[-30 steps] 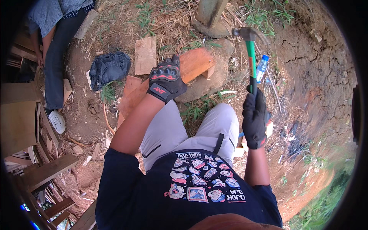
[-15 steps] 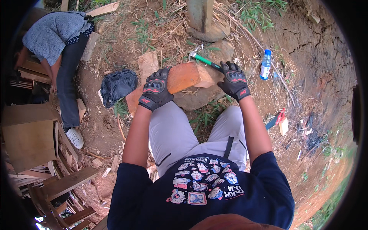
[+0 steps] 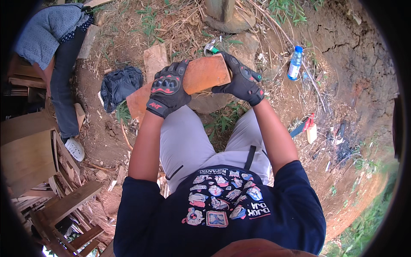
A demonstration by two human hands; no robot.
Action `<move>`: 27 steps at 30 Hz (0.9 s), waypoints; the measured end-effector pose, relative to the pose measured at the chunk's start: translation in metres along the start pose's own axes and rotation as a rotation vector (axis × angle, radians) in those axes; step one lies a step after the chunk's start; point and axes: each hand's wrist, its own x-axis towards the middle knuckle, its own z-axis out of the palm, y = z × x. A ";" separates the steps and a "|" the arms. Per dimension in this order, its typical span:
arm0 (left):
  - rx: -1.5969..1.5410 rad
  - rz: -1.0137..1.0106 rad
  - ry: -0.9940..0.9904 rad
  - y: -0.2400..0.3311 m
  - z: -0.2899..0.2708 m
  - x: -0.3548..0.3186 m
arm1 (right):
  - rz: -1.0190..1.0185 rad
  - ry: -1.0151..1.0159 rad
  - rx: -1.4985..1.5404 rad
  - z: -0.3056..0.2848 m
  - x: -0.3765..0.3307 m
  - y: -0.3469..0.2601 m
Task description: The person kneels on the ground and uses a hammer to drive nails into a piece of wood. They repeatedly position the wood on a rock and strike it with the hammer.
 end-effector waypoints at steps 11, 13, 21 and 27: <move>0.064 0.108 -0.062 -0.001 -0.009 0.026 | 0.044 0.039 0.162 0.000 0.002 0.008; 0.063 0.147 -0.064 -0.003 -0.009 0.030 | 0.067 0.035 0.129 0.000 0.003 0.007; -0.006 0.222 -0.159 0.006 -0.018 0.051 | 0.091 0.044 0.272 0.000 -0.001 0.024; 0.161 0.225 -0.190 0.014 -0.025 0.048 | 0.107 0.063 0.211 0.002 -0.004 0.031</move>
